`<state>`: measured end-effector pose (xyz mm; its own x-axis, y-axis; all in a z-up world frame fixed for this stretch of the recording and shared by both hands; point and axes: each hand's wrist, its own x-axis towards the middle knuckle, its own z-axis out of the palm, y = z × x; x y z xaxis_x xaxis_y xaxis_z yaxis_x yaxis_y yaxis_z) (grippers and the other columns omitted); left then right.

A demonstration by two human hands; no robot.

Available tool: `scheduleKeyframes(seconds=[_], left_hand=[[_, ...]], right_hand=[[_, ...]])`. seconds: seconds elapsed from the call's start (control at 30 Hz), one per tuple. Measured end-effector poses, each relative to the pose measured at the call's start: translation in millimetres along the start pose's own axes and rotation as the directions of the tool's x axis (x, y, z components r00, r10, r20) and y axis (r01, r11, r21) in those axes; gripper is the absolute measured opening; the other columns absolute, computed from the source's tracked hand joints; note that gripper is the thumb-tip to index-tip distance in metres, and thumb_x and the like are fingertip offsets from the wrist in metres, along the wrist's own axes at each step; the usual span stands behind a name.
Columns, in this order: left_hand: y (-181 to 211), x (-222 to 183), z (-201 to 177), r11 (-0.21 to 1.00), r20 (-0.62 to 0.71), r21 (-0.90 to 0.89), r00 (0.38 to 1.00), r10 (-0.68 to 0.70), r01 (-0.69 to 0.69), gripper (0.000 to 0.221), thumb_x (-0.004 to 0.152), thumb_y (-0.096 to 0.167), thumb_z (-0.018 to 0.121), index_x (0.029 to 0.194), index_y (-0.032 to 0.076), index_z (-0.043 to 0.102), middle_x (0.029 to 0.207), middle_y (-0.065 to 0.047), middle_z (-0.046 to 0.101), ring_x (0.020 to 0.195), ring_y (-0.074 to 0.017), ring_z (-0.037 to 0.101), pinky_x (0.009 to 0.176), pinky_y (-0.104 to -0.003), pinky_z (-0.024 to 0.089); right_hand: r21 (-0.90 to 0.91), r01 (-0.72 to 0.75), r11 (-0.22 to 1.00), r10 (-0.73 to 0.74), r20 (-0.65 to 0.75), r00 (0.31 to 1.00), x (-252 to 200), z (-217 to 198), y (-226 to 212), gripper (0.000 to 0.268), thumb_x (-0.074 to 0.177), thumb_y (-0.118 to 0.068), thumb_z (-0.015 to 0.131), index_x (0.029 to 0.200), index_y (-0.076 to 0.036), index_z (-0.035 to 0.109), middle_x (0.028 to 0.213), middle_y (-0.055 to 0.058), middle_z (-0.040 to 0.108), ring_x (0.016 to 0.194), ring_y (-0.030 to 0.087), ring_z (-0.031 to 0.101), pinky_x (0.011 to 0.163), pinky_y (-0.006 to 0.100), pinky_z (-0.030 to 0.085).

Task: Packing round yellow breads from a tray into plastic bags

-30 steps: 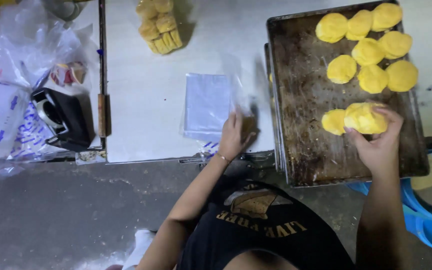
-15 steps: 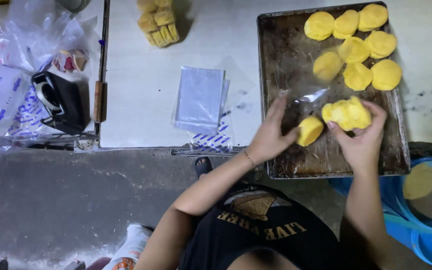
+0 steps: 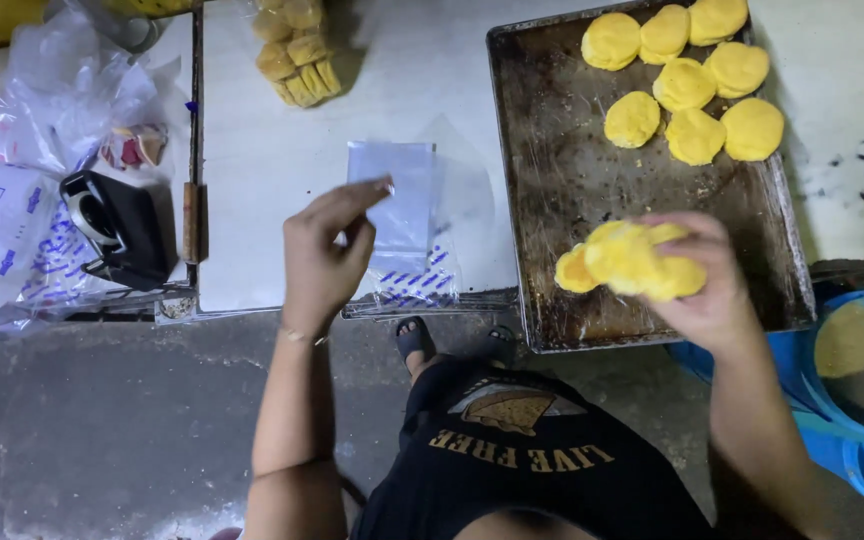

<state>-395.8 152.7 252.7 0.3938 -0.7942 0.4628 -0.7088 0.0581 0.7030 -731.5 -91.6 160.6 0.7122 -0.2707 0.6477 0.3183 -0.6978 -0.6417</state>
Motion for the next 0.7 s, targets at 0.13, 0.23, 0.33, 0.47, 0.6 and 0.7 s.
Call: scheduleKeyframes(seconds=[0.13,0.23,0.33,0.47,0.6,0.7], left_hand=[[31.3,-0.2,-10.1,0.983,0.212,-0.083,0.966,-0.146,0.167,0.040,0.085,-0.010,0.051,0.112,0.004,0.077,0.129,-0.013,0.072,0.040,-0.0043,0.032,0.040,-0.019,0.031],[34.4,15.5,10.4,0.968,0.451,-0.153,0.885,-0.113,0.201,0.045,0.086,-0.006,0.041,0.116,0.001,0.074,0.124,-0.017,0.073,0.120,-0.0315,0.070,0.110,-0.043,0.054],[31.0,38.2,46.6,0.933,0.699,-0.251,0.715,-0.008,0.256,0.047,0.087,-0.006,0.045,0.128,0.004,0.065,0.134,-0.020,0.069,0.069,-0.0131,0.079,0.052,-0.018,0.061],[2.3,62.9,99.2,0.955,0.887,-0.143,0.461,0.006,0.261,0.046,0.093,0.020,0.064,0.137,0.008,0.059,0.124,-0.009,0.076,0.082,-0.0127,0.080,0.084,-0.030,0.060],[-22.6,86.9,127.7,0.840,0.971,-0.187,0.224,0.080,0.509,0.052,0.085,0.003,0.068,0.135,-0.006,0.057,0.079,-0.006,0.072,0.069,-0.0095,0.070,0.059,-0.017,0.061],[-60.9,92.3,147.7,0.663,0.954,-0.267,0.287,0.081,0.700,0.061,0.075,0.009,0.078,0.131,-0.008,0.060,0.089,-0.014,0.073,0.066,-0.0169,0.075,0.059,-0.026,0.060]], right_hand=[[-0.234,-0.209,0.949,0.295,0.439,0.848,1.2,13.7,5.3,0.065,0.072,0.013,0.060,0.131,-0.013,0.057,0.151,0.014,0.046,0.142,0.035,0.047,0.120,0.050,0.041],[-0.323,-0.093,0.942,0.248,0.479,0.842,7.5,18.9,16.1,0.077,0.068,0.005,0.079,0.136,-0.016,0.050,0.149,0.014,0.043,0.135,0.035,0.053,0.105,0.046,0.056],[-0.420,-0.146,0.896,0.299,0.325,0.897,41.0,19.6,10.1,0.067,0.071,-0.014,0.084,0.132,-0.010,0.057,0.140,0.016,0.051,0.126,0.033,0.054,0.118,0.052,0.047],[-0.224,-0.585,0.780,0.545,-0.217,0.810,84.4,13.3,-27.8,0.081,0.074,0.007,0.083,0.143,-0.001,0.040,0.144,0.023,0.044,0.133,0.037,0.046,0.110,0.052,0.045],[-0.186,-0.457,0.870,0.424,-0.191,0.885,110.0,34.6,-76.4,0.084,0.071,0.005,0.085,0.140,0.009,0.039,0.143,0.026,0.041,0.134,0.042,0.051,0.102,0.049,0.058],[-0.143,-0.723,0.676,0.691,-0.219,0.689,91.0,63.9,-33.5,0.084,0.059,-0.013,0.098,0.135,-0.008,0.064,0.121,0.018,0.069,0.115,0.037,0.066,0.093,0.047,0.052]])
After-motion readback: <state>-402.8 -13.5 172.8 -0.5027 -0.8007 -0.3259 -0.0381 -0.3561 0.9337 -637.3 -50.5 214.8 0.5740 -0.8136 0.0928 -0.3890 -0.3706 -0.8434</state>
